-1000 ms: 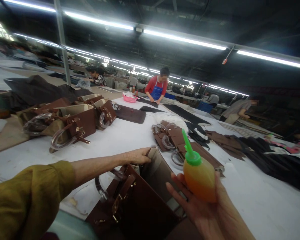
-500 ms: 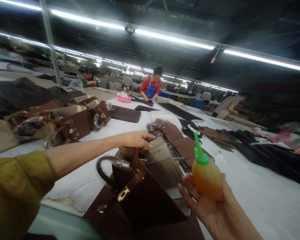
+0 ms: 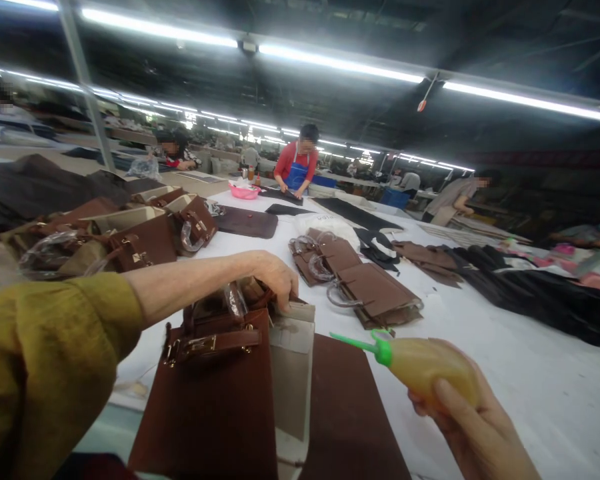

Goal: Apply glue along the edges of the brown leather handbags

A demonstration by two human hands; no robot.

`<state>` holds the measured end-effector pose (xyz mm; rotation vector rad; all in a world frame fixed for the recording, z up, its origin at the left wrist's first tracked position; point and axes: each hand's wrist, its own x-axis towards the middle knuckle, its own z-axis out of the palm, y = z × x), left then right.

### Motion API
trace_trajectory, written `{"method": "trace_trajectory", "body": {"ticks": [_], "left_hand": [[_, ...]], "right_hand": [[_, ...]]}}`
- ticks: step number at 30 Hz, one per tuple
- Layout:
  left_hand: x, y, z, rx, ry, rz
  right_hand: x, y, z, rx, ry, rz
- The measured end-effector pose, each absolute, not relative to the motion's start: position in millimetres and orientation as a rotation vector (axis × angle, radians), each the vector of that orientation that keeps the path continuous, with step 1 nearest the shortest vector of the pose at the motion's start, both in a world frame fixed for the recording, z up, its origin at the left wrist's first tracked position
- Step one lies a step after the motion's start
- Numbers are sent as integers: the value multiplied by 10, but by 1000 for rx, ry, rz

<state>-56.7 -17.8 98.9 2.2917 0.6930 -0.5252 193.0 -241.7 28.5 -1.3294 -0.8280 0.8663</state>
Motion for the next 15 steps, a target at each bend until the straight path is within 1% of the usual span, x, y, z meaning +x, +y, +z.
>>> {"method": "trace_trajectory", "body": {"ticks": [4,10,15], "left_hand": [[-503,-178,832,2183,639,-705],[-490,-190,694,2069,586,-750],[-507,-223,598,2085,581,-764]], "right_hand": [[1956,-2404,261,-1413,-1025,680],[1891,-2327,282,-1568,-1232,395],[1760,-2306,326,-1592,-1232,324]]}}
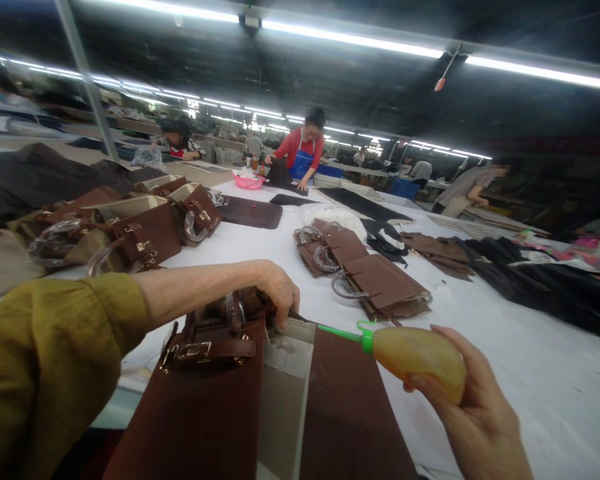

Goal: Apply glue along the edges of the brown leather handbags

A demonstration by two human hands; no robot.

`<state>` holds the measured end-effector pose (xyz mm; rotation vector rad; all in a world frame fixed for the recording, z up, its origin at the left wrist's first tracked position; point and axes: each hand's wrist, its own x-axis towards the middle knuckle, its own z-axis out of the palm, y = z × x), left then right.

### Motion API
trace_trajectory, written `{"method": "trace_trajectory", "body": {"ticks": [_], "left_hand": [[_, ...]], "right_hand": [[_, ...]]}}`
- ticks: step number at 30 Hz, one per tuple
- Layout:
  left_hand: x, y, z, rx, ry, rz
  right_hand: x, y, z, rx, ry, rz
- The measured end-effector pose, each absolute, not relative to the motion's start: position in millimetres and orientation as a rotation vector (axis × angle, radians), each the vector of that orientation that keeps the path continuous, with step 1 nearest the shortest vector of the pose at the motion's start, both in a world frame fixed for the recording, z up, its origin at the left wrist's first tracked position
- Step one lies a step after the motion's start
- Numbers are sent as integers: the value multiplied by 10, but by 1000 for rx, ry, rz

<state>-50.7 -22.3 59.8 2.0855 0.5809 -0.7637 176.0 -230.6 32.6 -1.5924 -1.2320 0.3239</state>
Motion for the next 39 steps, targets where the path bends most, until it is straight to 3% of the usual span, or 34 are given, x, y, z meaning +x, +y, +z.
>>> {"method": "trace_trajectory", "body": {"ticks": [19,39], "left_hand": [[-567,-184,405,2048,467,-746],[-509,-222,552,2152,596,-815]], "right_hand": [[1628,-2284,349,-1604,-1352,258],[1776,-2347,199,-1511,-1559,112]]}}
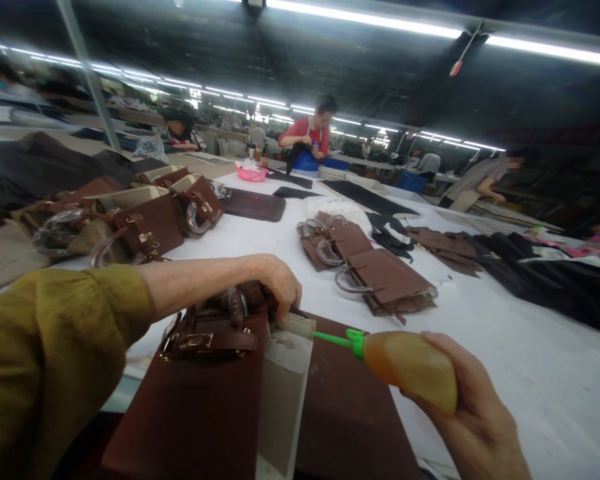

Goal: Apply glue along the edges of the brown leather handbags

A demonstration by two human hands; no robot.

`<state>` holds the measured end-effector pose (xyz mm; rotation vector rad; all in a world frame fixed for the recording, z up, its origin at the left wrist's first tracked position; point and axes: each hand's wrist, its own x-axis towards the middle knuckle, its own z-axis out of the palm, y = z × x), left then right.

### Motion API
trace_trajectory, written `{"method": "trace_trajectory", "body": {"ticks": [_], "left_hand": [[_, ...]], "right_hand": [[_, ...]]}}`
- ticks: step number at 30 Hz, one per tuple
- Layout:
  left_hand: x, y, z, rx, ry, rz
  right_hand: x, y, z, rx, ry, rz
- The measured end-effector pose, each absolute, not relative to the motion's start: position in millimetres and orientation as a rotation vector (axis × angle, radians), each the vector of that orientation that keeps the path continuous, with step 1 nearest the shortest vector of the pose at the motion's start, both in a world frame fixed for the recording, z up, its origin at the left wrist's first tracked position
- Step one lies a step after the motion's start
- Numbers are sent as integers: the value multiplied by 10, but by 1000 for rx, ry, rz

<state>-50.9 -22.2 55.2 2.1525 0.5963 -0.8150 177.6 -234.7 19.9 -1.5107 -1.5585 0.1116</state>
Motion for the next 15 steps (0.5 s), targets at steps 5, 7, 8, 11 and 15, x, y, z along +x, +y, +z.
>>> {"method": "trace_trajectory", "body": {"ticks": [5,7,8,11,15], "left_hand": [[-483,-230,559,2145,574,-826],[-470,-254,589,2107,645,-855],[-463,-268,607,2092,673,-872],[-447,-304,661,2080,717,-900],[-434,-321,706,2086,754,-889]], "right_hand": [[1794,-2277,189,-1503,-1536,97],[1793,-2265,159,-1511,-1526,123],[1790,-2265,141,-1518,-1517,140],[1789,-2287,89,-1528,-1488,208],[1817,-2320,42,-1517,-1487,299]]}}
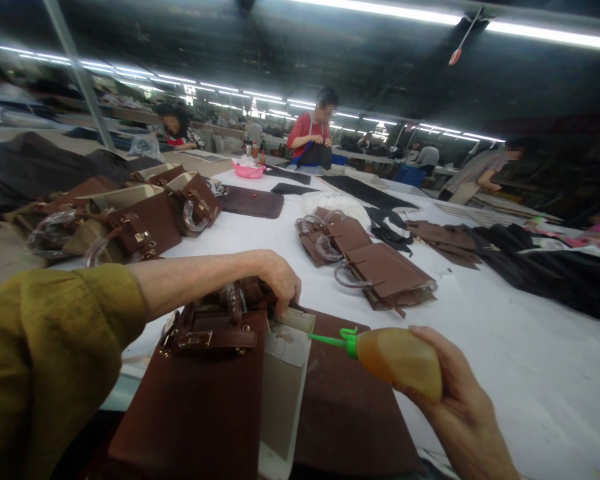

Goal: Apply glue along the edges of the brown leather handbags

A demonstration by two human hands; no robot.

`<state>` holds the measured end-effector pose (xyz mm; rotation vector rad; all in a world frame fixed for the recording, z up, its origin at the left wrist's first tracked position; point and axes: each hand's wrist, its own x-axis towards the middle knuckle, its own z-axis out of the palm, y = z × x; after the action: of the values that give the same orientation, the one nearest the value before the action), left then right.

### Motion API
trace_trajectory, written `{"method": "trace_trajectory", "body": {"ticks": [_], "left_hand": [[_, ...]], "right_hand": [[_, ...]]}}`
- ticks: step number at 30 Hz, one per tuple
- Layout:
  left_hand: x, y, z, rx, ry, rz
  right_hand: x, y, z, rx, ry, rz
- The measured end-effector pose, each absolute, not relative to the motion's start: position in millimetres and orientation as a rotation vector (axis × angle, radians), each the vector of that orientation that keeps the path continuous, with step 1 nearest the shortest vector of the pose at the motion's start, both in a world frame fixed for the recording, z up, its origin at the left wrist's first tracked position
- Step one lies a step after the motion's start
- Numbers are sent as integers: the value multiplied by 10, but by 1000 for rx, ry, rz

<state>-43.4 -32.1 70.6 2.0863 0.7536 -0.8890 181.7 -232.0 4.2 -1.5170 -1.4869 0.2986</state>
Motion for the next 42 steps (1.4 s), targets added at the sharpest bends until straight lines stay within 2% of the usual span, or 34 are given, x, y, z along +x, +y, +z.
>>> {"method": "trace_trajectory", "body": {"ticks": [13,20,31,42], "left_hand": [[-467,-243,622,2090,615,-853],[-474,-293,761,2137,671,-850],[-471,-355,886,2211,715,-877],[-368,-498,1209,2455,825,-942]], "right_hand": [[1770,-2284,106,-1550,-1432,174],[1813,-2314,77,-1596,-1433,205],[1813,-2121,45,-1462,-1112,718],[1797,-2179,127,-1499,-1179,582]]}}
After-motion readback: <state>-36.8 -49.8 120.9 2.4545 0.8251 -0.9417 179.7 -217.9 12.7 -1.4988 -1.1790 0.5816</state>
